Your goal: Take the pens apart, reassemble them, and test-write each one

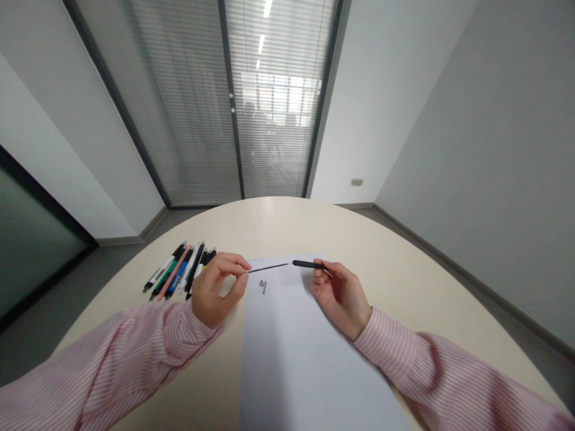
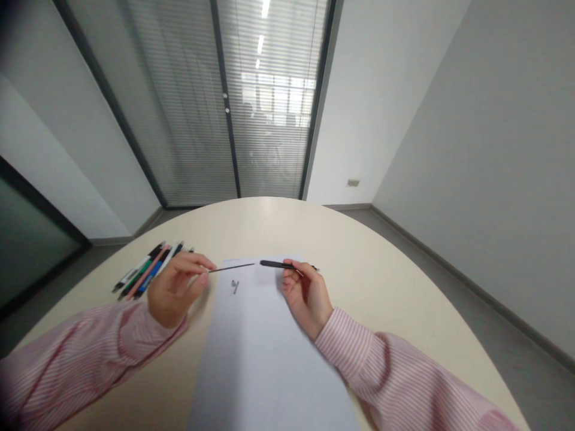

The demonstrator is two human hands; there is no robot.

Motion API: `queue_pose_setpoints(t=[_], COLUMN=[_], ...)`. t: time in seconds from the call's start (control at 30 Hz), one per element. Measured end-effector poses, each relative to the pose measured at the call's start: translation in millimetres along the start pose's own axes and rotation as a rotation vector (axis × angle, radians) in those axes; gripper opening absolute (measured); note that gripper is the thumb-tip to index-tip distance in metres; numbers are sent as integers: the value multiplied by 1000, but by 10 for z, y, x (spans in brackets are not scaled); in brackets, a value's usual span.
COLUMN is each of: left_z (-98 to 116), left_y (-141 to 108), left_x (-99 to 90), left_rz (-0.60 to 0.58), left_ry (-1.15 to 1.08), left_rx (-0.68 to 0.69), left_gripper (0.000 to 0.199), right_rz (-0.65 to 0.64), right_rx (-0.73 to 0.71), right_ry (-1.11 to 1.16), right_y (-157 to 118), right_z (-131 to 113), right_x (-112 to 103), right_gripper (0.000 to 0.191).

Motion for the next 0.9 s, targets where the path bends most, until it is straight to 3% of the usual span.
queue_pose_setpoints(t=[0.2,0.37,0.43,0.6,0.9], left_z=[230,316,319,291,258], left_y=[-63,-143,-181,-230,-189], left_x=[-25,53,124,223,234], left_rz=[-262,-452,-560,-688,-729], left_ry=[185,378,463,487,459], left_rx=[464,722,753,786,786], left_gripper=[30,11,16,27,24], right_rz=[18,22,28,66,16], right_rx=[-43,-41,-43,-38,-22], right_ry=[-11,-13,-16,-55,-127], right_y=[2,-7,-11,-27,-40], right_z=[1,-4,-10,-9,9], right_x=[-18,-23,-16,17,27], right_gripper=[8,7,6,7,14])
Point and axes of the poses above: each hand's wrist, its own y-axis towards the middle knuckle, its own x-axis out of the palm, z = x × y, the point moved 3 cm from there along y, towards the middle knuckle, and after that the axes turned 8 degrees about -z, right-handed, at the moved point
